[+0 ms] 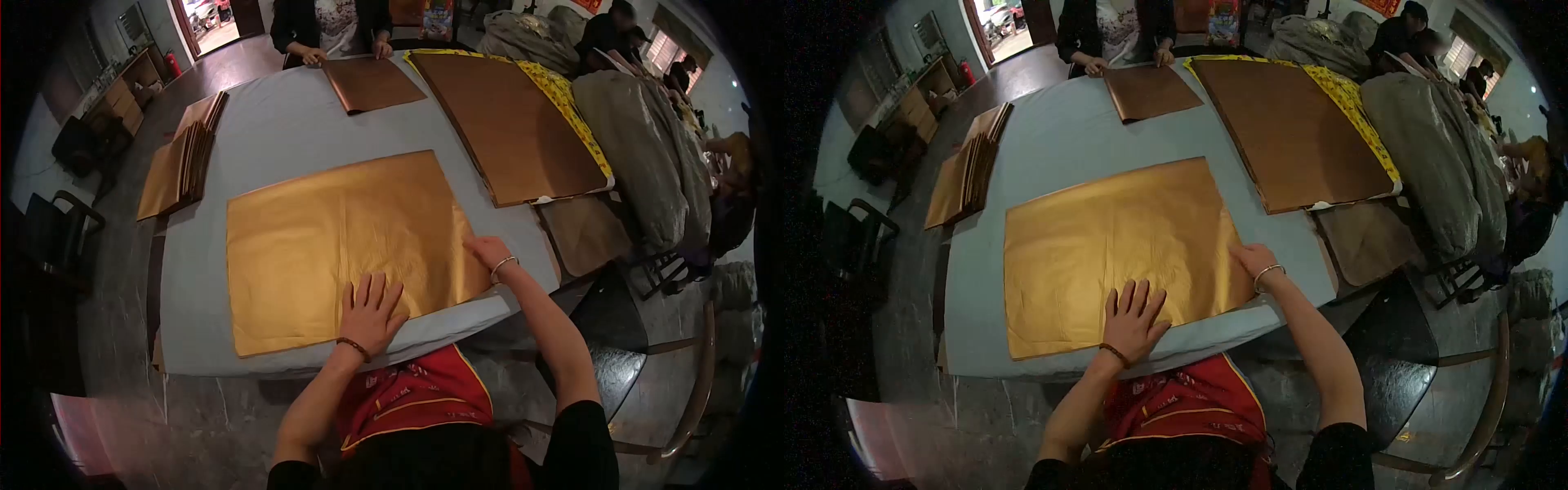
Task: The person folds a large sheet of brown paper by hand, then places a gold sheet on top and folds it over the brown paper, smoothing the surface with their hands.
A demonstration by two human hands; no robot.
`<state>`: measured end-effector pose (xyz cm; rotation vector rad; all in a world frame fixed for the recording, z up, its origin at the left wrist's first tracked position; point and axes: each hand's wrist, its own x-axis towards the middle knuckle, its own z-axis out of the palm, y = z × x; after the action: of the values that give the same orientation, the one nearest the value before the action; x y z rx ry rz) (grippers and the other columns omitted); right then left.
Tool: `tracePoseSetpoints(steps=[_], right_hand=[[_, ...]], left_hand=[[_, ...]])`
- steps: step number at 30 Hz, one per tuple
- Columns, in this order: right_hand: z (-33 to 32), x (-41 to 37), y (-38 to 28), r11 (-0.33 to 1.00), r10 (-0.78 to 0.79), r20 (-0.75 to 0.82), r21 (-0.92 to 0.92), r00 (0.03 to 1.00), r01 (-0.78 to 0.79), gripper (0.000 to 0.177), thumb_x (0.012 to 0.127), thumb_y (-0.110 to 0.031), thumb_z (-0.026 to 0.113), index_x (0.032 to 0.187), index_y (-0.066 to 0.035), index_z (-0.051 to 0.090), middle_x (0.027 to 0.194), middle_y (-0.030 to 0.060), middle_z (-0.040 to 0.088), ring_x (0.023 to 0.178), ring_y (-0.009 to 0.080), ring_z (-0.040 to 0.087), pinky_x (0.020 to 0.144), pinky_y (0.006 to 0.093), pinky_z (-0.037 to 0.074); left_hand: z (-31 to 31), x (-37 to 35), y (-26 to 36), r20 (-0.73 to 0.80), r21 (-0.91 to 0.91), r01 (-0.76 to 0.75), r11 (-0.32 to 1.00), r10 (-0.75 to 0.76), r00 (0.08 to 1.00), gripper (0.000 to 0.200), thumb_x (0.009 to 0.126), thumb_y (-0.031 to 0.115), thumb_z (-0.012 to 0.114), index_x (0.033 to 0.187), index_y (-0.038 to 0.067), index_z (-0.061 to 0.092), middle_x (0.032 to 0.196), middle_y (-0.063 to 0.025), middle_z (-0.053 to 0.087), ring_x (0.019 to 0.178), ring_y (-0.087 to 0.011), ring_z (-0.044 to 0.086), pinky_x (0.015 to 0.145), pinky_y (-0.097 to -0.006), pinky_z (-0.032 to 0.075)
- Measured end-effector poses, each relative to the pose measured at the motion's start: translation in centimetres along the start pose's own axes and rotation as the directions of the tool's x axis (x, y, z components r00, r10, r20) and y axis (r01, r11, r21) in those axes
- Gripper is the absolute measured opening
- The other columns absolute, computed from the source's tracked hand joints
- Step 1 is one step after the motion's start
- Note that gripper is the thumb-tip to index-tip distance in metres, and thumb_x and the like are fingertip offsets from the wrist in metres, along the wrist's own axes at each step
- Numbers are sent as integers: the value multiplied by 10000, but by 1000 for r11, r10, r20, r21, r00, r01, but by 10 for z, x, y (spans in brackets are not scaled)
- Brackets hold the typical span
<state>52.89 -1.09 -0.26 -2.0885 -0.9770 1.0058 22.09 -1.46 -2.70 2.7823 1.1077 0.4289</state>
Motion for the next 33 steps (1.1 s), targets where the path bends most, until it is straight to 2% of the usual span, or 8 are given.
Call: tracePoseSetpoints(steps=[5, 7, 11, 13, 15, 17, 27, 33], right_hand=[[12, -16, 7, 973, -211, 30, -88, 977, 213, 283, 776, -211, 627, 954, 9, 621, 695, 39, 587, 637, 116, 542, 605, 293, 454], [15, -30, 7, 970, -204, 10, 136, 979, 201, 324, 755, -132, 612, 1042, 16, 587, 725, 41, 591, 645, 105, 537, 596, 295, 452], [12, -53, -4, 976, -204, 0, 74, 979, 203, 366, 751, -97, 622, 1093, 16, 559, 812, 51, 615, 695, 103, 556, 640, 281, 466], [15, -61, -11, 881, -361, -55, 307, 931, 360, 351, 752, -84, 625, 1086, 8, 566, 905, 72, 632, 778, 115, 588, 714, 266, 476], [7, -58, -7, 922, -375, -14, 96, 927, 374, 328, 777, -58, 616, 1095, 1, 568, 968, 88, 644, 880, 135, 608, 788, 265, 482], [4, -61, -6, 888, -277, 19, 388, 961, 248, 320, 802, -30, 600, 1117, 11, 562, 1012, 94, 642, 928, 151, 612, 808, 279, 492], [-14, -100, -2, 847, -235, -14, 488, 972, 211, 417, 823, -6, 568, 1232, 17, 489, 1116, 96, 602, 968, 171, 595, 836, 288, 482], [4, -134, -11, 749, -190, -53, 638, 980, 179, 361, 846, 1, 564, 1202, 7, 504, 1123, 86, 596, 973, 178, 588, 859, 301, 471]], left_hand=[[-2, -1, 1, 20, -3, 12, 1000, -12, 1000, 575, 874, 466, 512, 1373, 197, 413, 1436, -131, 346, 1337, -339, 271, 1065, -554, 187], [0, -1, 0, 55, 4, 13, 1000, -14, 998, 577, 913, 484, 447, 1405, 194, 370, 1457, -139, 315, 1351, -342, 243, 1088, -540, 129], [0, 0, 1, 12, -1, 24, 1000, -24, 1000, 579, 871, 473, 513, 1373, 202, 420, 1437, -132, 350, 1342, -332, 270, 1074, -547, 174], [2, -1, 1, -1, -10, 19, 1000, -19, 1000, 577, 869, 471, 516, 1371, 202, 423, 1435, -130, 353, 1343, -328, 272, 1075, -544, 175], [3, -2, -2, -18, -12, 0, 1000, 0, 1000, 585, 866, 464, 526, 1375, 197, 419, 1432, -132, 357, 1342, -328, 272, 1078, -546, 173], [3, -2, -3, -44, -49, -16, 999, 14, 999, 589, 866, 458, 528, 1377, 189, 411, 1429, -135, 354, 1339, -326, 274, 1077, -549, 178], [-44, 1, 45, -111, -154, -33, 987, 16, 994, 749, 757, 522, 644, 1340, 98, 440, 1378, -183, 390, 1269, -355, 354, 1038, -567, 229], [-12, -8, 75, -201, -107, 42, 993, -63, 977, 799, 702, 235, 722, 1409, 115, 369, 1355, -189, 419, 1237, -354, 404, 1006, -531, 297]])
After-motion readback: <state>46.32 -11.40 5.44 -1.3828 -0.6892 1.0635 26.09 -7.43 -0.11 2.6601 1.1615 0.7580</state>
